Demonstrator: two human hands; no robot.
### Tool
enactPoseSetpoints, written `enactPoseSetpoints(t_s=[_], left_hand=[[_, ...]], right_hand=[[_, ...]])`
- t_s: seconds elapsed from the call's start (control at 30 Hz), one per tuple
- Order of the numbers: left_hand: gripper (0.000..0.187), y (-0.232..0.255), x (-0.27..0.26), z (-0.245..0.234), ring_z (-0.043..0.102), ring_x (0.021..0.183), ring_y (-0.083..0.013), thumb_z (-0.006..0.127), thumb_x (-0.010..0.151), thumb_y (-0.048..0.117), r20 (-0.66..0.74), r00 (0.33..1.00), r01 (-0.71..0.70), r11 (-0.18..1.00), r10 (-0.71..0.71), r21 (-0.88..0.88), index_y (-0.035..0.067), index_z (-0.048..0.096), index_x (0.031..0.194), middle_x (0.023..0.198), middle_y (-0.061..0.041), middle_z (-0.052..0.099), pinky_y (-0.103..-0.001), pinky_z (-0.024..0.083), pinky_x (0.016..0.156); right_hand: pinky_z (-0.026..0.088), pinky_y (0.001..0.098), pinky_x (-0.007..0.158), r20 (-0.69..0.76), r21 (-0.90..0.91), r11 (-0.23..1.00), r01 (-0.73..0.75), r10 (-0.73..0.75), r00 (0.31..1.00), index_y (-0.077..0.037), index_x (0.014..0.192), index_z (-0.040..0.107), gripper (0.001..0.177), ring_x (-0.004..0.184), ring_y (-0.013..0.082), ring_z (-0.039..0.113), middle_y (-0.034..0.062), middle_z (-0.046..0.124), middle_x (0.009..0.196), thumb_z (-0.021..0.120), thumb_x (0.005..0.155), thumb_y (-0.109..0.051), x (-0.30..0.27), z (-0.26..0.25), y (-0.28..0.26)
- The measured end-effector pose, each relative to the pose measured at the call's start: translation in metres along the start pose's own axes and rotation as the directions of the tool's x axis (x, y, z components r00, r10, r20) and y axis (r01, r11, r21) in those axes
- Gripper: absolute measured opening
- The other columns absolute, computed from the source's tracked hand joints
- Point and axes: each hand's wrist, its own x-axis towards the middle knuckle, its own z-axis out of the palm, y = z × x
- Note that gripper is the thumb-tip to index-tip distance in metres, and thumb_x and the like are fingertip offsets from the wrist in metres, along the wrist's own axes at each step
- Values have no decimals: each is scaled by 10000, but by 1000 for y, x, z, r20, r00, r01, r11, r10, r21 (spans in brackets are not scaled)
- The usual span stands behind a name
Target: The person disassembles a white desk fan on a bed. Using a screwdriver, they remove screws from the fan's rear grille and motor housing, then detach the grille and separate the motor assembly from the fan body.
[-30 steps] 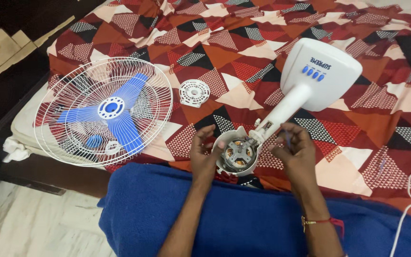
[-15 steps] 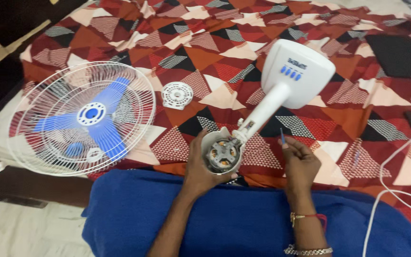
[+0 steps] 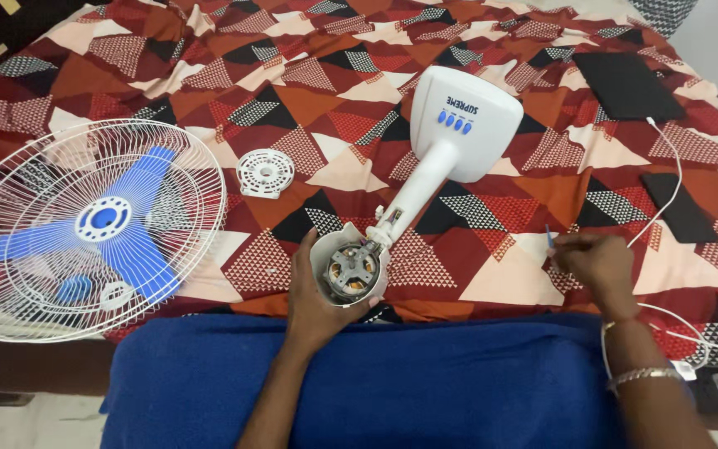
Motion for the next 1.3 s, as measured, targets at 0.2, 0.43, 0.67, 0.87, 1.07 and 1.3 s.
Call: enactPoseSetpoints(t_s=[0.2,0.43,0.67,0.87,1.07,1.3], left_hand=[[1381,1,0,-1,476,1339,-395,1004,513,428,54,995,88,996,-87,-10,15,195,1554,1439,-246,407,-532,457,1075],[1386,2,-1,0,462,1353,-395,1007,515,420,60,993,102,995,-101,-17,27,184,1559,1454,-243,398,-543,445,1078],[1364,5,-1,-1,471,1359,-386,1004,517,384,54,994,99,993,-95,-67,43,200,1564,1461,-233,403,-526,459,1084],[1371,4,-1,-2,469,1364,-385,1021,510,362,50,995,91,993,-87,-72,47,201,1562,1469,-233,399,-520,459,1089],[1395,2,-1,0,446,1376,-388,1010,519,408,89,989,124,991,-119,-52,47,166,1569,1475,-245,372,-531,460,1071],[1399,1,-2,0,500,1363,-385,1003,526,458,26,999,40,997,-39,-59,30,188,1579,1461,-252,429,-524,486,1090]], right_hand=[[579,305,645,40,-20,996,-90,90,995,-27,982,827,227,661,163,744,113,785,755,852,804,-165,24,6,29],[584,342,633,-66,-151,983,-104,95,993,-34,919,828,232,636,202,737,138,767,733,901,787,-210,21,17,33],[545,352,626,-151,-224,960,171,-207,967,-33,889,830,262,622,215,696,135,744,757,930,774,-247,4,-1,-8],[532,306,591,-167,-88,966,244,-256,952,-28,908,790,309,614,143,669,91,738,745,920,843,-301,-42,-14,-103],[501,293,534,-24,67,966,248,-247,969,-82,888,823,223,579,96,638,48,753,721,879,806,-282,-93,-3,-192],[540,234,605,155,272,889,368,-418,895,-82,980,806,363,667,53,667,-14,775,820,913,715,-305,-124,63,-232]])
